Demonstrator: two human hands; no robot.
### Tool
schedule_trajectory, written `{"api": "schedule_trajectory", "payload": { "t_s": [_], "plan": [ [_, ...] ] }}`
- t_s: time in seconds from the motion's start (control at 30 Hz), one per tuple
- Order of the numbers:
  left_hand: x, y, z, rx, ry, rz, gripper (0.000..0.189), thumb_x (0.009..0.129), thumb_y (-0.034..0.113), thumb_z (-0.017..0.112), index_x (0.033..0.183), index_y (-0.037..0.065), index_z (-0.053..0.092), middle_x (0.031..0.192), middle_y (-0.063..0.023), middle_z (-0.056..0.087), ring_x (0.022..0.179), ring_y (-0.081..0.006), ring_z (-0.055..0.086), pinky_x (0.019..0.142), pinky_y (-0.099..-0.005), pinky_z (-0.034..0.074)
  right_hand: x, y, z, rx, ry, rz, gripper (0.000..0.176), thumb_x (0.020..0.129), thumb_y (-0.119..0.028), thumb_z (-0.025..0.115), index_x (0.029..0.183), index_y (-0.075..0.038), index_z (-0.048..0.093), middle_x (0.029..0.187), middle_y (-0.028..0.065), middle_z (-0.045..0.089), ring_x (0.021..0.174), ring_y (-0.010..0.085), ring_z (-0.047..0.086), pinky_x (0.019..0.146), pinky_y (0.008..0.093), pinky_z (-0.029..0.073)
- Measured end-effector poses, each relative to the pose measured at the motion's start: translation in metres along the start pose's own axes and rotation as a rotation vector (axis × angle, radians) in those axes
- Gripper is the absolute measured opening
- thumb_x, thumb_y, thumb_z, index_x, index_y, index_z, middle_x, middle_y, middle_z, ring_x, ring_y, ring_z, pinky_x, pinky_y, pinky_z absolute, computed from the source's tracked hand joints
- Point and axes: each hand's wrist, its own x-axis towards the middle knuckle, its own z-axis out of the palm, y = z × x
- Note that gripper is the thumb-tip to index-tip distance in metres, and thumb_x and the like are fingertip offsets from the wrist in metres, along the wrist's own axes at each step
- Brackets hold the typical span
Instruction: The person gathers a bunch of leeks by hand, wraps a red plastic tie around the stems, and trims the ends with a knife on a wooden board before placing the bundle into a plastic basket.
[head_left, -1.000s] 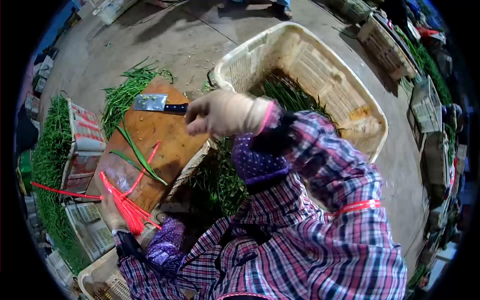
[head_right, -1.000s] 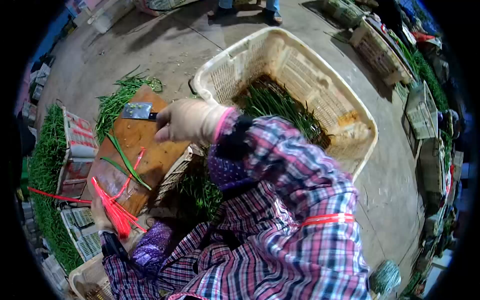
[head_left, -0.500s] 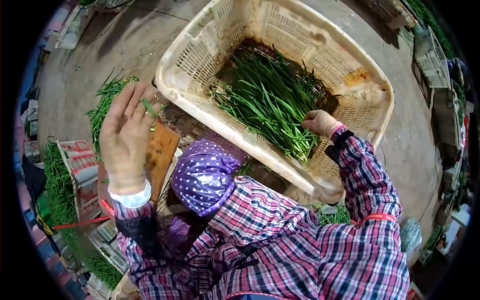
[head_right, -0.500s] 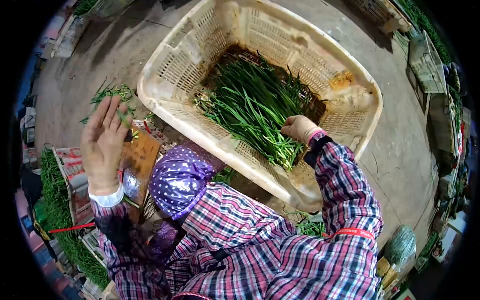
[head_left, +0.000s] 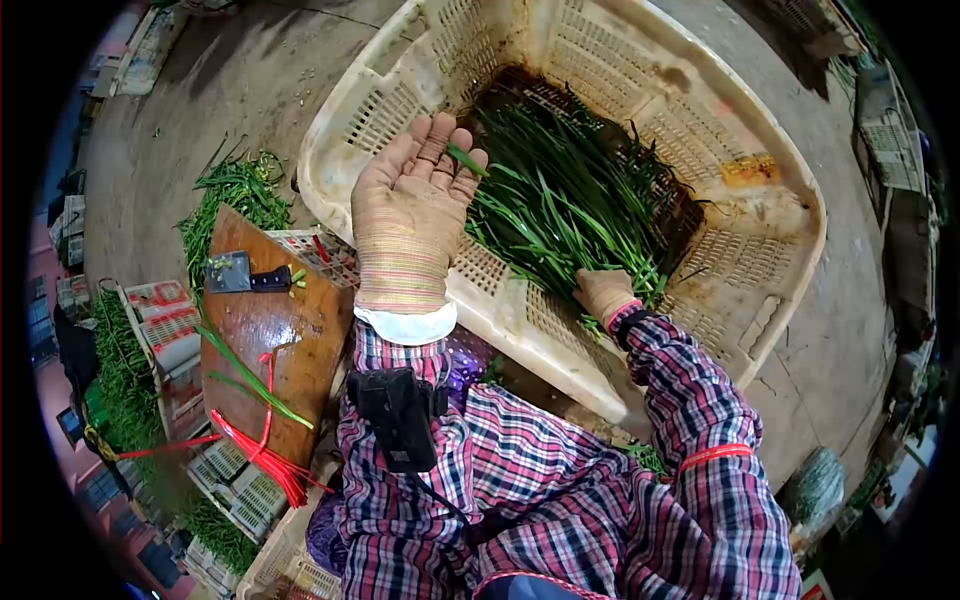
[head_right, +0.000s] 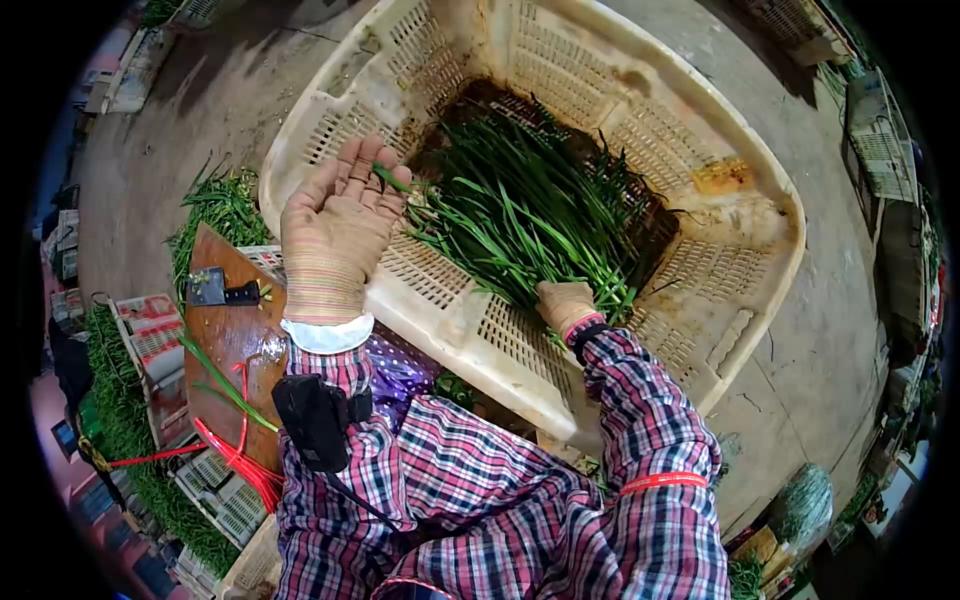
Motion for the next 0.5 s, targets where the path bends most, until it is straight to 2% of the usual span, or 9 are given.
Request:
{"api": "schedule_trajectory", "payload": {
  "t_s": [0.1, 0.2, 0.23, 0.27, 0.3, 0.33, 0.37, 0.4, 0.5],
  "plan": [
    [0.004, 0.001, -0.004, -0.02, -0.001, -0.002, 0.027, 0.087, 0.013, 0.05, 0.109, -0.001, 0.049, 0.106, -0.0152, 0.054, 0.096, -0.0279, 0.054, 0.086, -0.0457, 0.046, 0.0, -0.001, -0.005, -0.033, -0.048, 0.03, 0.025, 0.082, -0.034, 0.057, 0.09, -0.01, 0.06, 0.077, 0.0103, 0.063, 0.076, 0.0305, 0.062, 0.067, 0.0425, 0.048],
    [0.01, -0.004, -0.013, 0.011, -0.021, -0.014, 0.026, 0.086, 0.011, 0.051, 0.108, -0.002, 0.05, 0.106, -0.0159, 0.054, 0.095, -0.0278, 0.054, 0.086, -0.0451, 0.046, -0.031, -0.002, -0.074, 0.213, 0.149, -0.009, 0.021, 0.084, -0.031, 0.055, 0.088, -0.012, 0.062, 0.078, 0.0108, 0.064, 0.076, 0.0302, 0.062, 0.067, 0.0413, 0.048],
    [0.011, -0.005, -0.015, 0.002, -0.008, -0.036, 0.026, 0.085, 0.012, 0.052, 0.107, -0.002, 0.05, 0.107, -0.0161, 0.054, 0.095, -0.0279, 0.054, 0.085, -0.0451, 0.046, -0.035, 0.006, -0.093, 0.333, 0.238, -0.012, 0.018, 0.081, -0.029, 0.061, 0.086, -0.011, 0.062, 0.079, 0.0106, 0.064, 0.075, 0.031, 0.061, 0.068, 0.0398, 0.048],
    [0.011, -0.006, -0.016, 0.006, -0.015, -0.051, 0.026, 0.085, 0.012, 0.052, 0.107, -0.003, 0.05, 0.107, -0.0161, 0.054, 0.095, -0.0281, 0.054, 0.085, -0.0452, 0.046, -0.039, 0.016, -0.111, 0.515, 0.433, -0.166, 0.015, 0.08, -0.023, 0.065, 0.085, -0.009, 0.063, 0.074, 0.0095, 0.063, 0.07, 0.0259, 0.061, 0.066, 0.035, 0.049],
    [0.011, -0.007, -0.017, 0.01, -0.024, -0.064, 0.026, 0.085, 0.012, 0.053, 0.106, -0.003, 0.051, 0.107, -0.0162, 0.054, 0.095, -0.0282, 0.054, 0.085, -0.0453, 0.046, -0.054, 0.01, -0.15, 0.801, 0.357, -0.048, 0.016, 0.081, -0.019, 0.066, 0.086, -0.005, 0.063, 0.073, 0.0072, 0.062, 0.069, 0.0165, 0.06, 0.066, 0.0293, 0.048],
    [0.012, -0.008, -0.018, 0.002, -0.022, -0.076, 0.026, 0.085, 0.012, 0.053, 0.106, -0.003, 0.051, 0.107, -0.0162, 0.054, 0.095, -0.0282, 0.054, 0.085, -0.0453, 0.046, -0.064, 0.012, -0.174, 0.904, 0.481, -0.123, 0.015, 0.084, -0.016, 0.064, 0.091, -0.002, 0.064, 0.077, 0.0037, 0.063, 0.073, 0.0098, 0.057, 0.066, 0.0239, 0.047],
    [0.014, -0.007, -0.02, 0.009, -0.021, -0.077, 0.026, 0.085, 0.012, 0.052, 0.107, -0.003, 0.051, 0.107, -0.0163, 0.054, 0.095, -0.0283, 0.054, 0.085, -0.0455, 0.046, -0.085, 0.001, -0.211, 1.106, 0.442, -0.072, 0.014, 0.085, -0.012, 0.063, 0.094, -0.001, 0.065, 0.082, 0.002, 0.063, 0.074, 0.0091, 0.056, 0.066, 0.0212, 0.046],
    [0.014, -0.006, -0.02, 0.015, -0.021, -0.076, 0.027, 0.085, 0.012, 0.052, 0.107, -0.004, 0.051, 0.107, -0.0164, 0.053, 0.095, -0.0283, 0.054, 0.085, -0.0456, 0.046, -0.095, 0.0, -0.229, 1.214, 0.544, -0.098, 0.015, 0.086, -0.01, 0.062, 0.097, -0.002, 0.065, 0.082, 0.0007, 0.062, 0.073, 0.008, 0.055, 0.066, 0.0192, 0.045],
    [0.015, -0.005, -0.023, 0.031, -0.016, -0.054, 0.028, 0.085, 0.011, 0.051, 0.108, -0.004, 0.051, 0.108, -0.0169, 0.053, 0.098, -0.0287, 0.054, 0.086, -0.0457, 0.046, -0.117, 0.01, -0.256, 1.178, 0.741, -0.23, 0.015, 0.086, -0.01, 0.061, 0.098, -0.002, 0.064, 0.084, 0.0019, 0.064, 0.075, 0.0074, 0.057, 0.069, 0.0195, 0.047]
  ]
}}
